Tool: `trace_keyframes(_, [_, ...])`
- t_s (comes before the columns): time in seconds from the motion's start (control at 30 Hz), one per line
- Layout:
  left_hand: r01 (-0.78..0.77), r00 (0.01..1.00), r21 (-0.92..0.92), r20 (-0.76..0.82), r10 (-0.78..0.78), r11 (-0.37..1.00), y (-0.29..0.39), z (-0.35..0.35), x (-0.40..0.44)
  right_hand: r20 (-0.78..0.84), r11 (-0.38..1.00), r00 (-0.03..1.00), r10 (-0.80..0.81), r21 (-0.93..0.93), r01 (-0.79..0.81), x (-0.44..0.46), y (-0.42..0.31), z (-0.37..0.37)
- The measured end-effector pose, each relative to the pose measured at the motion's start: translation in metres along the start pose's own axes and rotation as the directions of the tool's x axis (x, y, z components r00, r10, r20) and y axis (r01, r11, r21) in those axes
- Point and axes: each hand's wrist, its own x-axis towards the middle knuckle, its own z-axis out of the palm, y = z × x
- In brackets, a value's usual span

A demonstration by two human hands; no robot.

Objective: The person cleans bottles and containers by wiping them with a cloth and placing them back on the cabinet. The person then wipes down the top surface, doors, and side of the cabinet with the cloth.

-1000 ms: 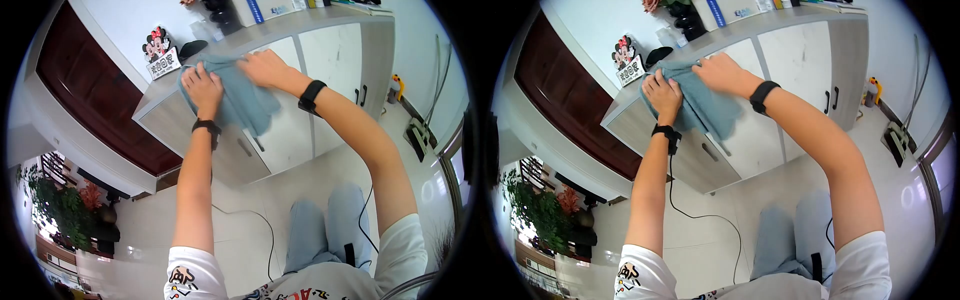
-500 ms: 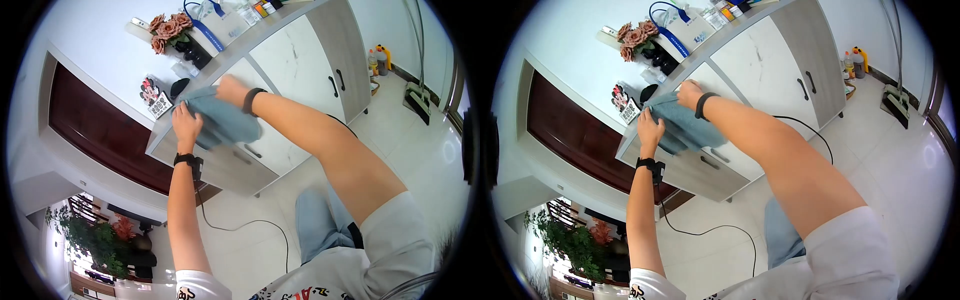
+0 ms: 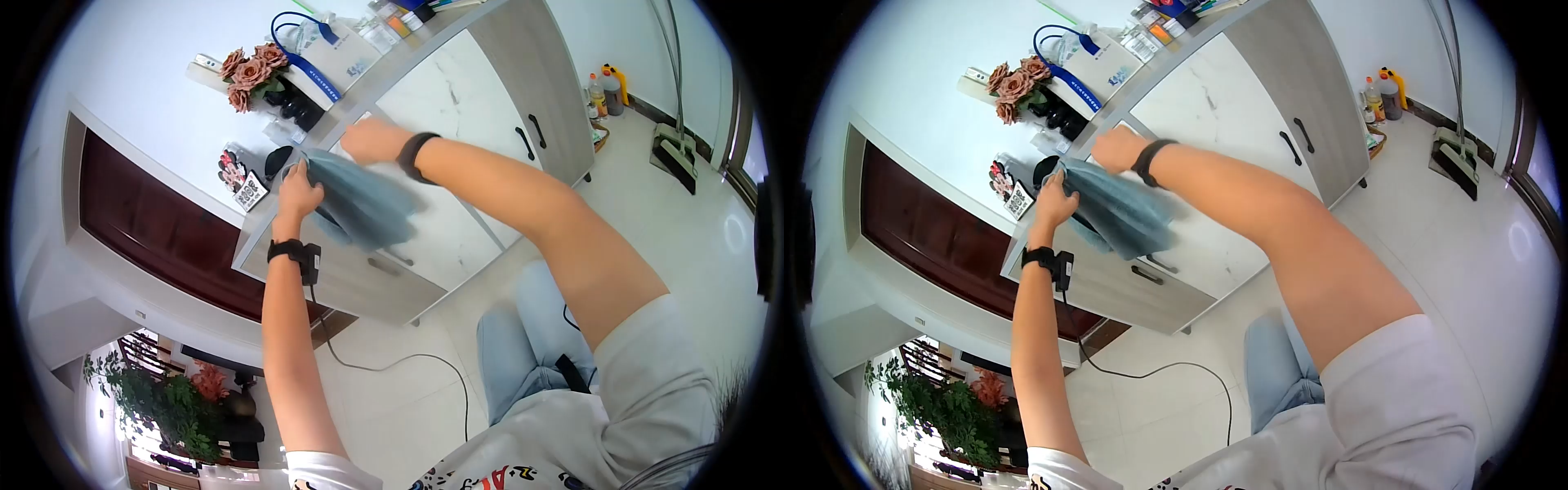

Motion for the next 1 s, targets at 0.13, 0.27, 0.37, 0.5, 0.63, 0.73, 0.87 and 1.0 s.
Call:
trace_keyframes(0.13, [-0.046,0.995,0.027,0.095,0.043,0.999,0.016,-0.007,0.026,0.086,0.998,0.995,0.06,0.021,-0.062,-0.023,-0.014,0.02])
trace_keyframes(0.27, [-0.036,0.997,0.072,-0.07,0.041,0.997,0.018,0.021,0.047,0.1,0.974,0.982,0.161,0.147,-0.175,-0.04,-0.034,0.051])
trace_keyframes(0.37, [0.004,0.998,0.073,-0.067,0.001,0.997,0.027,0.022,0.058,0.122,0.955,0.971,0.207,0.19,-0.228,-0.043,-0.039,0.063])
trace_keyframes(0.5, [-0.017,0.993,0.067,-0.118,0.025,0.998,0.024,0.025,0.059,0.052,0.92,0.949,0.311,0.233,-0.314,-0.041,-0.037,0.094])
trace_keyframes(0.63, [0.072,0.991,0.043,-0.114,-0.067,0.996,0.028,0.03,0.059,0.122,0.809,0.898,0.423,0.395,-0.435,-0.05,-0.026,0.081])
trace_keyframes(0.73, [0.045,0.979,0.021,-0.199,-0.04,0.999,0.025,0.037,0.059,0.058,0.733,0.913,0.403,0.577,-0.361,-0.061,-0.008,0.071])
trace_keyframes(0.87, [0.072,0.966,-0.015,-0.246,-0.073,0.997,0.032,0.044,0.055,0.23,0.532,0.927,0.297,0.766,-0.361,-0.058,0.022,0.073])
trace_keyframes(1.0, [0.129,0.968,-0.13,-0.198,-0.153,0.983,0.038,0.036,0.052,0.379,0.477,0.911,0.164,0.778,-0.41,-0.065,0.057,0.068])
